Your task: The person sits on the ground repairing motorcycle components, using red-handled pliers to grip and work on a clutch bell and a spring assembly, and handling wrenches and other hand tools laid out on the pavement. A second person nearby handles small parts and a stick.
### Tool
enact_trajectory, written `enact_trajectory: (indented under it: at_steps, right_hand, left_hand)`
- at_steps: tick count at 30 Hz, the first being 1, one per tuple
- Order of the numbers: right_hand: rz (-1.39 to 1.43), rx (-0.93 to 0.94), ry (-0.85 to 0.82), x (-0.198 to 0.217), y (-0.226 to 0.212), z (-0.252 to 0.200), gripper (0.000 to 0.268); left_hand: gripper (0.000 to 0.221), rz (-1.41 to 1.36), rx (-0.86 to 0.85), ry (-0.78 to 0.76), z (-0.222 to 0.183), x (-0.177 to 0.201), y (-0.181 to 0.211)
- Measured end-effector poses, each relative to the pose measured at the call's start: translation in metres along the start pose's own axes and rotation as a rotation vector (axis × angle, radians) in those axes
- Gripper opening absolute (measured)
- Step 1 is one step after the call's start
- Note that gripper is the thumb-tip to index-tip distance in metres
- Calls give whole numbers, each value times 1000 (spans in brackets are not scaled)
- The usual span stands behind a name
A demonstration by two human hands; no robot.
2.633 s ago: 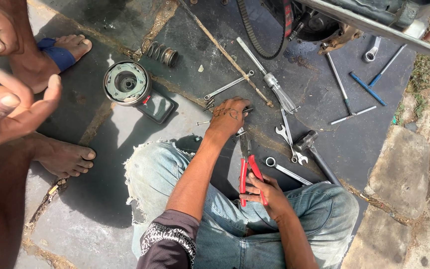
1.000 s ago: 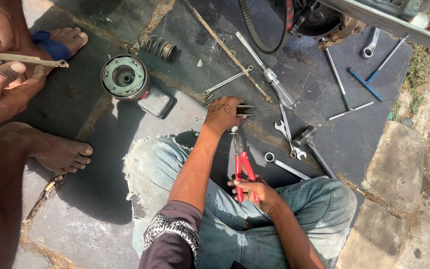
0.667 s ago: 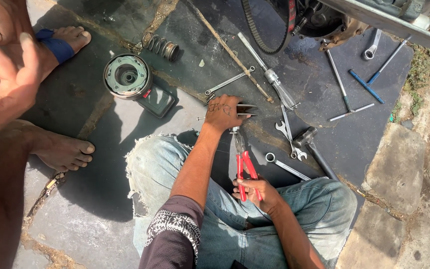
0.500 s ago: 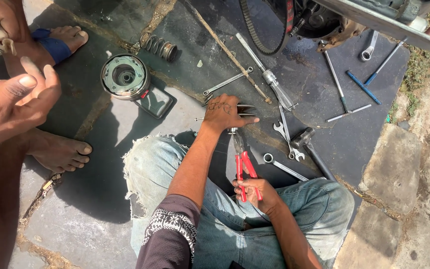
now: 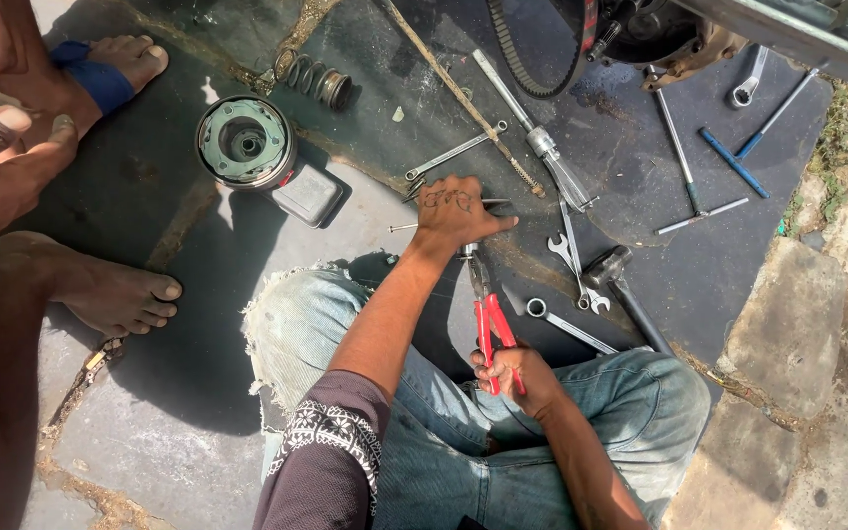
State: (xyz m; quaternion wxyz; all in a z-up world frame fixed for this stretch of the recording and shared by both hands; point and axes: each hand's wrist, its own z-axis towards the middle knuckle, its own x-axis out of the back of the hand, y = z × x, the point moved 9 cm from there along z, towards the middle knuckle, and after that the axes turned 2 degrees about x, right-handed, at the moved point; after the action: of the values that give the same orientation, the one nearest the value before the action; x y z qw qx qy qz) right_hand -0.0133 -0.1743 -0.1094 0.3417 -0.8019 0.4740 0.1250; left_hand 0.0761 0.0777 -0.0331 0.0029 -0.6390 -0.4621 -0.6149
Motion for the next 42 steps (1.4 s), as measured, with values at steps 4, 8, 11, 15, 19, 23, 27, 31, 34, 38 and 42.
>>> enact_trajectory:
  at_steps: [4,8,11,15,19,23,27,31,34,38,42]
  right_hand:
    - [-74,38,44,15,6,9,35]
    - [-104,87,108,26,9,16,30]
    - [-197,120,166,17,-2,15,35]
    - [-364,139,245,8,-14,10,48]
    - [-562,155,295,-3,-28,5,74]
    - [-690,183,335,-15,-41,-4,94]
    - [-692,216,321,6,-37,3,99]
    - [-584,200,244,55,-34,27,82]
    - [-543,175,182,66,-18,21,57]
    - [-515,175,152,60,-30,22,41]
    - [-523,170,172,57,-27,24,43]
  left_hand:
    - [64,-18,-8,32,1,0,4]
    - [55,-94,8,57,-1,-3,3]
    - [56,-91,42,46,0,2,2]
    - [58,-107,76,77,-2,7,-2]
    - [58,-136,91,138,-4,12,-7]
    - [59,-182,90,192,-7,20,-5]
    - [58,-191,150,77,-13,13,-9]
    - [86,-237,124,107,18,-3,-37]
    - [98,-387,161,-119,14,-21,-47]
    - [91,-384,224,-347,13,-34,-43]
    - [86,-403,227,-361,7,-31,-38]
